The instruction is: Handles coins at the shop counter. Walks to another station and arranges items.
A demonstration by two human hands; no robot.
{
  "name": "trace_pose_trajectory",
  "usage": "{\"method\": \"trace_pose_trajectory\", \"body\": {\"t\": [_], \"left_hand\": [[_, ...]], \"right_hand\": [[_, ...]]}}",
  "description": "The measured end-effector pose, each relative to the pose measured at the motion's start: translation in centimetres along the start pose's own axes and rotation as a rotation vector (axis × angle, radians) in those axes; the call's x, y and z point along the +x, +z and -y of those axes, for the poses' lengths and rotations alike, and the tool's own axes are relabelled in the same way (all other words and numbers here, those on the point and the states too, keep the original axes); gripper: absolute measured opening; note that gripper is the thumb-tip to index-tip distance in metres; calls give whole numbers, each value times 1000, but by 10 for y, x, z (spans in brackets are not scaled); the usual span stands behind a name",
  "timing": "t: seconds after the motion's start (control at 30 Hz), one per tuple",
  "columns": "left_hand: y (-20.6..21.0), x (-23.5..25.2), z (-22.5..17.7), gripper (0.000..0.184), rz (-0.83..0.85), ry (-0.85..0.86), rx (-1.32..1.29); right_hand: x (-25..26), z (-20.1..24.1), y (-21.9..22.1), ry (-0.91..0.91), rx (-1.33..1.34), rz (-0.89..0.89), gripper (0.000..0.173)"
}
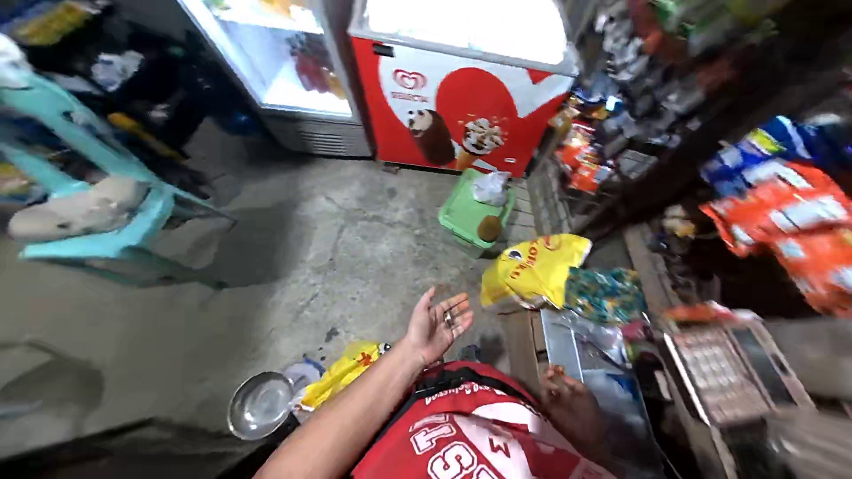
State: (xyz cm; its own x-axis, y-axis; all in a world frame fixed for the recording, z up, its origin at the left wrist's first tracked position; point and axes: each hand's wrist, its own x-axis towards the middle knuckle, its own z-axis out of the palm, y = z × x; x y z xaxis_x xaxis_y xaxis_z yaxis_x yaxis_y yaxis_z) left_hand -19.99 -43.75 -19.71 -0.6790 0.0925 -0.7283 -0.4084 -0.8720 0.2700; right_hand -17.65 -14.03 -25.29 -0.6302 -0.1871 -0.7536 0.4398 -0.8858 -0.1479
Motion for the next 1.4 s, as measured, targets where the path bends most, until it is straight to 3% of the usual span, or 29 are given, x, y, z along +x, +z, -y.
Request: {"method": "trace_pose_trajectory", "body": {"t": [0.1,0.27,0.4,0.53,0.63,0.73,0.83,0.93,1.03,1.17,1.27,1.4], "left_hand": [[-44,8,-41,49,-313,172,-123],[-124,4,-98,38,-480,413,-444],[-163,-6,-135,34,-536,605,-696],[-170,-15,-171,31,-577,806,-990],[-175,-23,-186,39,-544,970,-989],[-180,-32,-193,44,-572,1056,-1041],[-193,-44,-198,45,-631,1117,-1176],[-212,-52,-211,43,-703,1165,-1275],[-239,-62,-232,40,-864,1144,-1204],[-293,-75,-257,34,-765,1227,-1395],[-320,-101,-284,36,-800,1311,-1299],[-344,-132,-323,33,-888,1306,-1443]], "right_hand": [[47,-22,60,31,-231,6,28],[122,-77,179,78,-803,124,26],[186,-137,273,258,-901,296,31],[237,-211,367,477,-1200,483,35],[262,-279,426,638,-1548,712,37],[275,-354,471,862,-1588,847,41],[273,-436,497,1118,-1472,872,51],[264,-514,506,1228,-1453,861,48],[247,-588,494,1118,-1657,803,42],[245,-657,477,1021,-1797,572,33],[252,-700,476,1057,-1918,557,28],[261,-774,478,1134,-2022,628,28]]}}
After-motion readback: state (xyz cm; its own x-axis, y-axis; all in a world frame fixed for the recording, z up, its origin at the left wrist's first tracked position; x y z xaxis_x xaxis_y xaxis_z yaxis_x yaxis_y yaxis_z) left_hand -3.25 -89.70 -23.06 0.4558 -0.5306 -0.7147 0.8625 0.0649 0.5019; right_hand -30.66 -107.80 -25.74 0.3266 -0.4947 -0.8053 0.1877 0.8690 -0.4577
